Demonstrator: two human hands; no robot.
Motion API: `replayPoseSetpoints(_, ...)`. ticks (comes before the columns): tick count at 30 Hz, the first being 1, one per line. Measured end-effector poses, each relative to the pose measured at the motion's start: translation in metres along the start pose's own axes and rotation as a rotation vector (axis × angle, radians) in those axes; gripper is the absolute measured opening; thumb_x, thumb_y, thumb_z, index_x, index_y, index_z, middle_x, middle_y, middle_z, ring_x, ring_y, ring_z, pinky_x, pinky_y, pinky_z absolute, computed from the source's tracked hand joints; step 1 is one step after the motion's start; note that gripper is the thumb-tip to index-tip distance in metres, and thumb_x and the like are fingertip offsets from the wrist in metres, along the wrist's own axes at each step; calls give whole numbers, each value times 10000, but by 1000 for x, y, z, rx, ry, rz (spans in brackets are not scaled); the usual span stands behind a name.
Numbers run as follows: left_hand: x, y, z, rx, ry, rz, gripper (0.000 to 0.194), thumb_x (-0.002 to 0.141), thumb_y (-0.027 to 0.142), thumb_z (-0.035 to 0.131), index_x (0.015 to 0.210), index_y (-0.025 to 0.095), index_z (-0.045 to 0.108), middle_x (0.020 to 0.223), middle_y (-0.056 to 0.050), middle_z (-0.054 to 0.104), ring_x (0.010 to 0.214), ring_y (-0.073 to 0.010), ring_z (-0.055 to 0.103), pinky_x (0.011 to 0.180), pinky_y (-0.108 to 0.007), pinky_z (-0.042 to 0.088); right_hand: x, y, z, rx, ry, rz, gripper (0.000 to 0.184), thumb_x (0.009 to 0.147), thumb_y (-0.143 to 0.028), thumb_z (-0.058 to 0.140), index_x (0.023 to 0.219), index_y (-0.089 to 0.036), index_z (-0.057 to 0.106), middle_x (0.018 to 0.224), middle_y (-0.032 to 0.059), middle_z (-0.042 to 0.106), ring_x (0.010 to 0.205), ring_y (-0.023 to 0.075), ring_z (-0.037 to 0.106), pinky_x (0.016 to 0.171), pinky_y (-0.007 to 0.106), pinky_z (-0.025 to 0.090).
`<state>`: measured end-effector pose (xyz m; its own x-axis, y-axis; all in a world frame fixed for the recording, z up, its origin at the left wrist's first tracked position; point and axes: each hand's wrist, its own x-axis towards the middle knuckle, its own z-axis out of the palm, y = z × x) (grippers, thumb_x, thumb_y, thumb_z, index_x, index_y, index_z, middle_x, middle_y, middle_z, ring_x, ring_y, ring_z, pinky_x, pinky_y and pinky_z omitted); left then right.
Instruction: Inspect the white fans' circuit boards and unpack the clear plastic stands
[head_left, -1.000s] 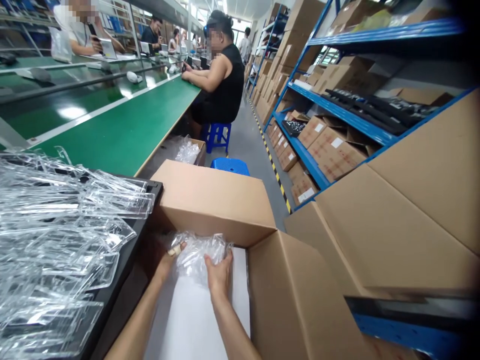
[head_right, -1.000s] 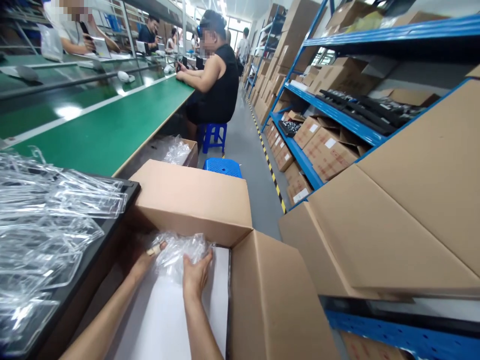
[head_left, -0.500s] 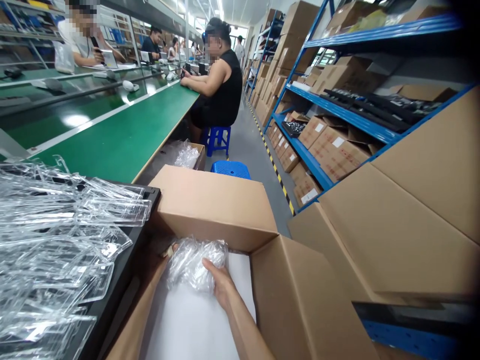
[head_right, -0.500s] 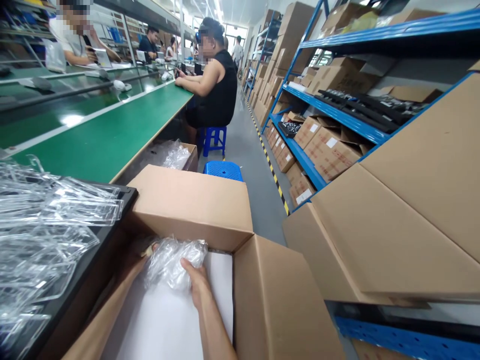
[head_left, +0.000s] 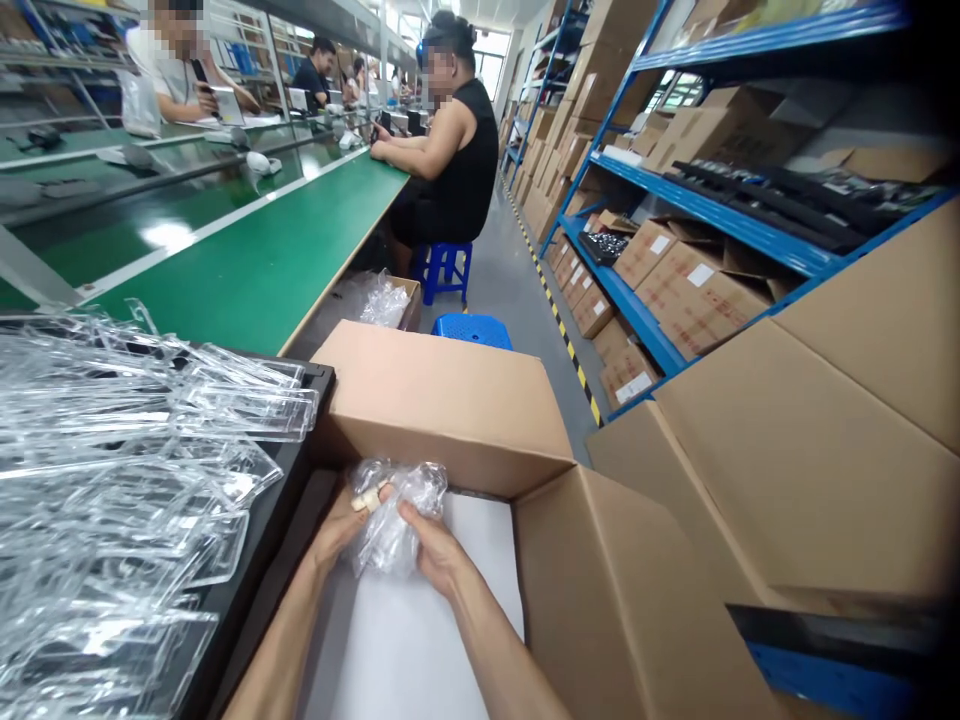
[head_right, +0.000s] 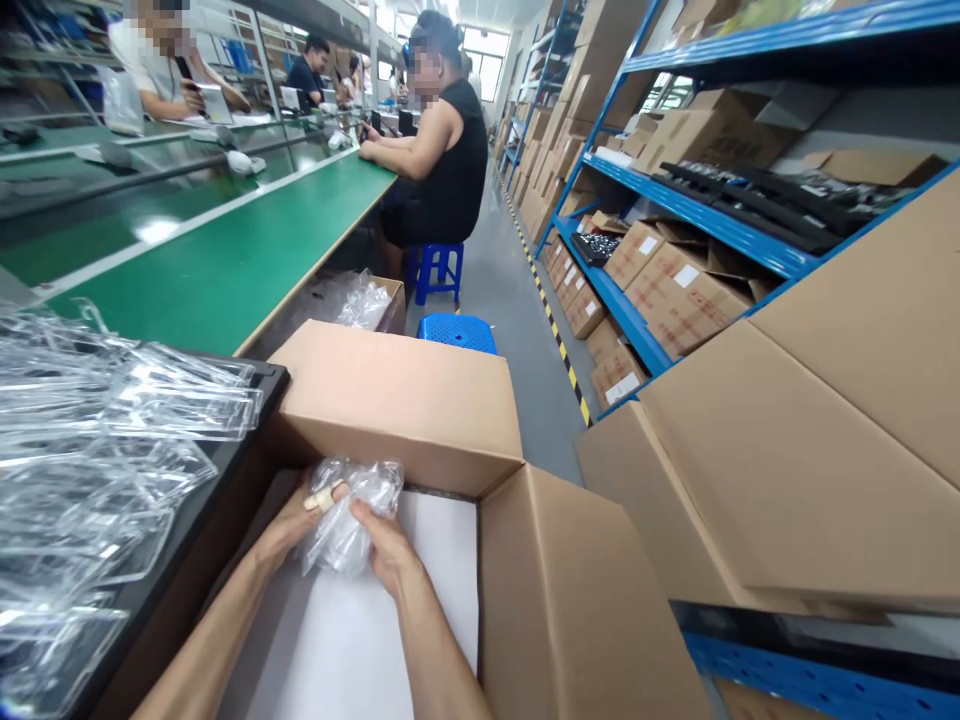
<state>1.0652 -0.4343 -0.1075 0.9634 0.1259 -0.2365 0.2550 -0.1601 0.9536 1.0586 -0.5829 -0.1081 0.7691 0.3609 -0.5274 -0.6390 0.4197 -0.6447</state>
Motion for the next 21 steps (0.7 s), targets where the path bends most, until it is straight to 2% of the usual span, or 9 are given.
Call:
replayPoseSetpoints(2,-7,0,-2,-69,-97,37,623,666,571,653,1119,147,598,1090,-120,653,1132,-280,534,994,-370,393,-4,2,2,4,-26,15,607,499,-484,825,969,-140,655,940,90,706,1003,276,615,926,396,434)
replayPoseSetpoints(7,-41,4,1,-174,-84,-164,757,610,689,614,1122,131,605,1144,-147,631,1138,-307,533,965,-381,422,-24,-4,4,-48,-94,60,567,517,-453,827,937,-112,658,945,115,702,981,286,625,916,403,438)
replayPoseSetpoints(10,-70,6,7,-246,-86,-228,812,536,699,656,1109,125,614,1172,-153,619,1115,-311,549,951,-371,430,-51,-4,3,-87,-105,102,543,502,-478,826,872,-114,666,928,122,705,976,304,626,905,427,441)
replayPoseSetpoints(13,-110,14,12,-333,-120,-293,761,536,644,693,1096,133,625,1146,-133,638,1090,-298,566,939,-355,436,-90,5,2,-116,-104,144,545,507,-507,814,864,-120,674,910,126,706,968,314,628,892,438,444)
replayPoseSetpoints(17,-165,44,14,-479,-195,-312,746,556,547,731,1175,159,577,1140,-106,640,1094,-280,558,965,-340,405,-151,10,5,-170,-62,102,555,521,-529,794,891,-131,683,911,136,702,982,322,618,888,431,444)
replayPoseSetpoints(21,-213,96,6,-514,-282,-217,824,537,486,761,1248,162,500,1135,-93,626,1112,-290,526,982,-361,380,-220,-8,19,-269,-16,6,596,548,-526,777,987,-139,667,975,123,691,1002,309,603,903,413,437)
